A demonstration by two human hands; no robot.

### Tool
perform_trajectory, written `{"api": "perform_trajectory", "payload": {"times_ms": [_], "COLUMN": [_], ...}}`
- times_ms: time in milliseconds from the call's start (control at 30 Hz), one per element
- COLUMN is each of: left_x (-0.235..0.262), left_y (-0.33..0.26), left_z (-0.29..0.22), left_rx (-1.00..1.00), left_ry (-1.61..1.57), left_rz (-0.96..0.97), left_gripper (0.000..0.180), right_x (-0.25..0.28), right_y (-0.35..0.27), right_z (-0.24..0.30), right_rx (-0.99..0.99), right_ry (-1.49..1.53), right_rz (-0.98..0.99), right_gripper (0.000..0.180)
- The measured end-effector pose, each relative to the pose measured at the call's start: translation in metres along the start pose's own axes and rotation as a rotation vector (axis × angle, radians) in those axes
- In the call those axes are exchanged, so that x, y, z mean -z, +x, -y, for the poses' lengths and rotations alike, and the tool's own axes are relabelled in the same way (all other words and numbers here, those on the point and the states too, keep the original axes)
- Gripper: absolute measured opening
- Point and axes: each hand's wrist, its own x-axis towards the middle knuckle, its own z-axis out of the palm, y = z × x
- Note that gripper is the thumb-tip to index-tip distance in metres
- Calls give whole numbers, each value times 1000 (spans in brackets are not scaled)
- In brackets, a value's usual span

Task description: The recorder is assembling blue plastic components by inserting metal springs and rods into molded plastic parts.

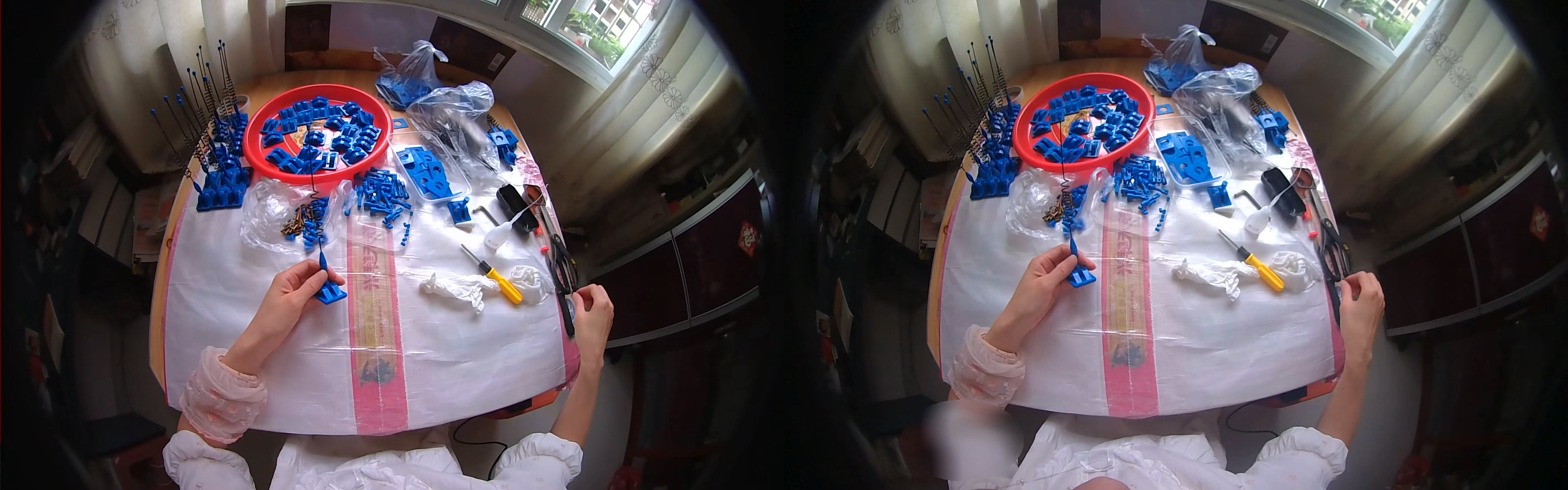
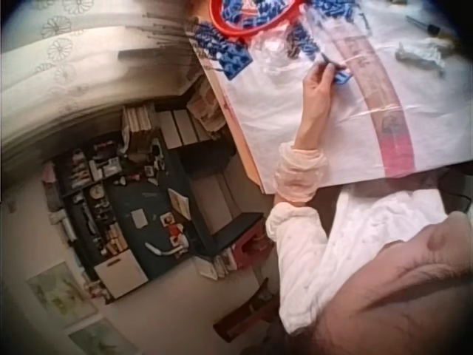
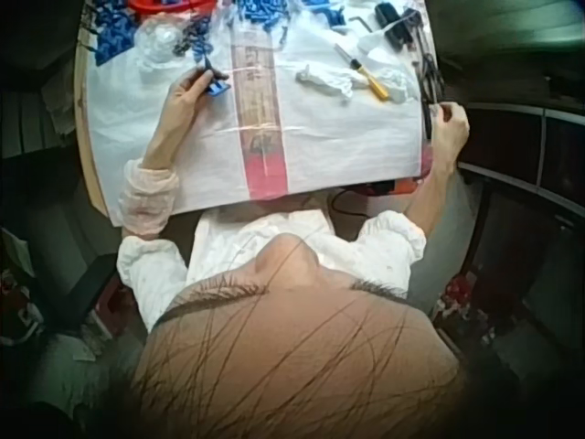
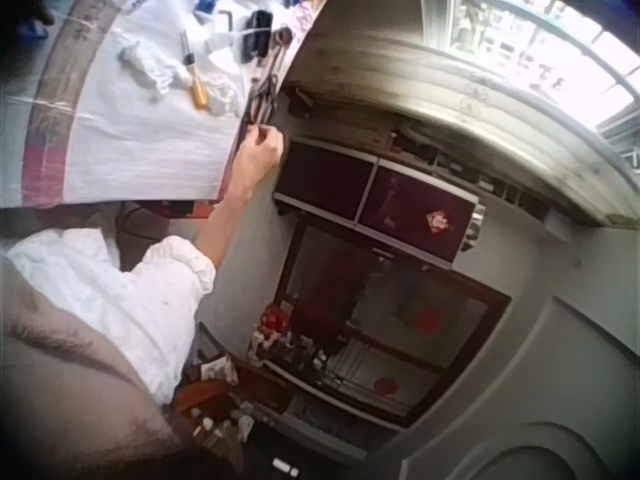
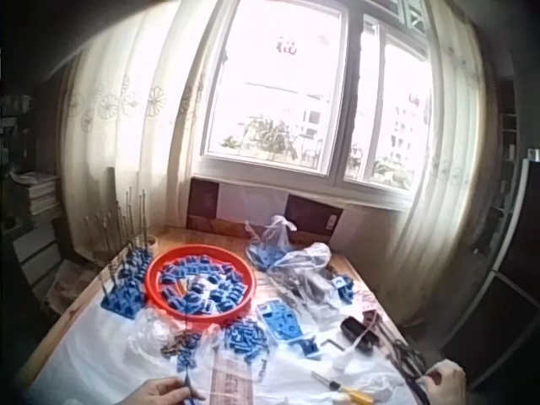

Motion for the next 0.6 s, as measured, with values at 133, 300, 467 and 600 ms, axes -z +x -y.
{"api": "perform_trajectory", "payload": {"times_ms": [133, 300, 467, 600], "left_x": [1, 3, 3, 7], "left_y": [0, 1, 1, 0], "left_z": [-2, -2, -2, 0], "left_rx": [6, 17, 31, 32], "left_ry": [5, 14, -2, -51], "left_rz": [3, 25, 9, 23], "left_gripper": [20, 19, 18, 18], "right_x": [-21, -34, -15, 0], "right_y": [-10, -17, -22, -31], "right_z": [-16, -17, -1, 15], "right_rx": [-138, -89, -109, -136], "right_ry": [-8, -59, -93, -118], "right_rz": [64, 124, 278, 365], "right_gripper": [14, 28, 31, 36]}}
